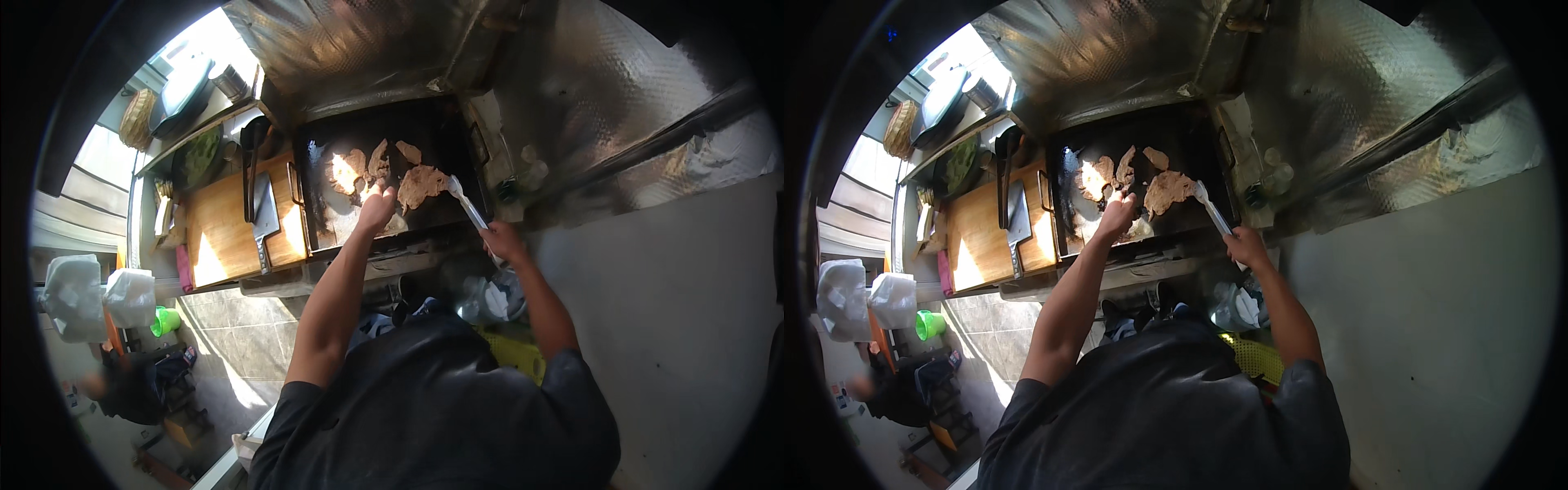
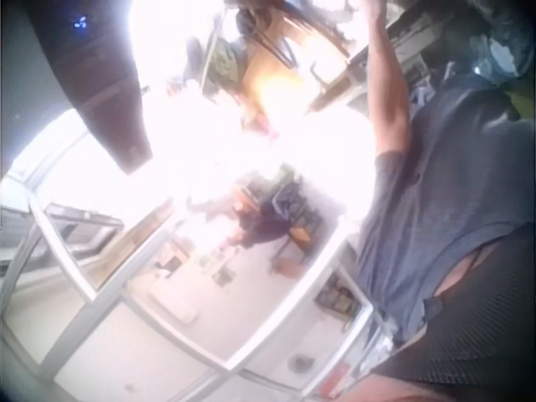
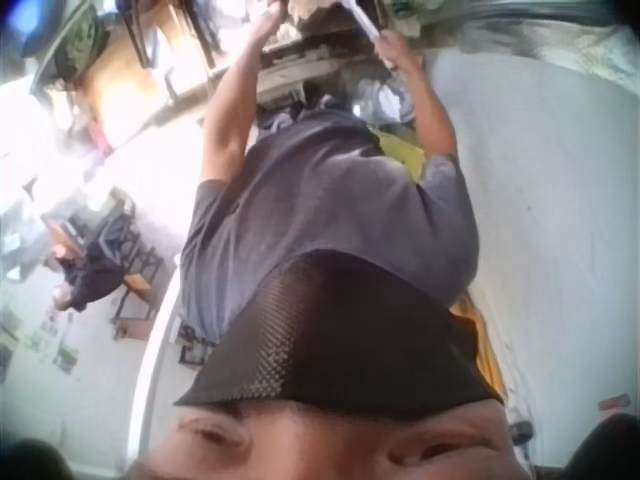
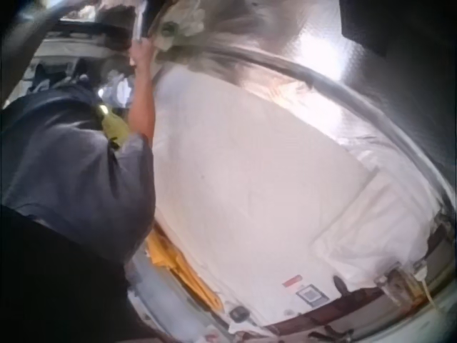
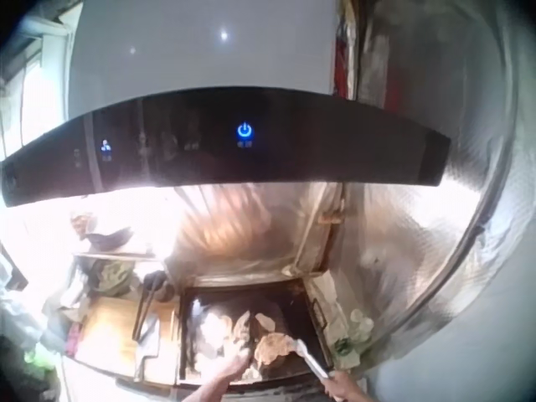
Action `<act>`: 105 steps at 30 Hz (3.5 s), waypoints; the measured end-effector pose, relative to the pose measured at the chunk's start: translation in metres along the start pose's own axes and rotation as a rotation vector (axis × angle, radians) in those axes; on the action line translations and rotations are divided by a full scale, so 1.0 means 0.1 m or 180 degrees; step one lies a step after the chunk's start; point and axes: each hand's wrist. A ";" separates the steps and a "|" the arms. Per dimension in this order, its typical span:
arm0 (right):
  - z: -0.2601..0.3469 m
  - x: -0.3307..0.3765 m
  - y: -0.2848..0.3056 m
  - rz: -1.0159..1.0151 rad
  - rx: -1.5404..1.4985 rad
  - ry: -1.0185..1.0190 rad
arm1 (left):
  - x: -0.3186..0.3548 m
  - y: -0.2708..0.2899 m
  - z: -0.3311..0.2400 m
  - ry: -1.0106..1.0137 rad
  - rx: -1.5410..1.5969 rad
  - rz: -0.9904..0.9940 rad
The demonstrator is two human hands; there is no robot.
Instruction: The person cooks thin slices of meat on a flat-top griddle using tongs and a spatula. They repeatedly transfer slices from a metal tray to the griddle, flip them, and move them around to ensure even cooking. The person also briefly retrieves a bowl of chopped green onions and a container of noodles from a cabinet before returning to the griddle.
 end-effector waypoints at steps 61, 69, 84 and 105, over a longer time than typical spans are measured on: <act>1.54 -0.77 -0.11 -0.0884 0.2681 0.1623 | 1.10 0.76 0.09 0.0486 0.1123 -0.0036; 1.57 -0.59 -0.17 -0.1010 0.2805 0.1870 | 1.15 0.91 0.19 0.0402 0.1459 -0.0378; 1.43 -0.76 -0.45 -0.0673 0.2405 0.0816 | 1.30 1.01 0.31 0.0502 0.1541 -0.0363; 2.07 -0.28 -0.26 -0.0433 0.1834 0.2128 | 1.31 1.20 0.41 0.0539 0.1644 -0.0562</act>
Point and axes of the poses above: each hand's wrist, its own x-axis away from the middle knuckle, its own y-axis out of the back of the hand, z = x × y, and after that the axes turned 2 degrees about -y, right-handed
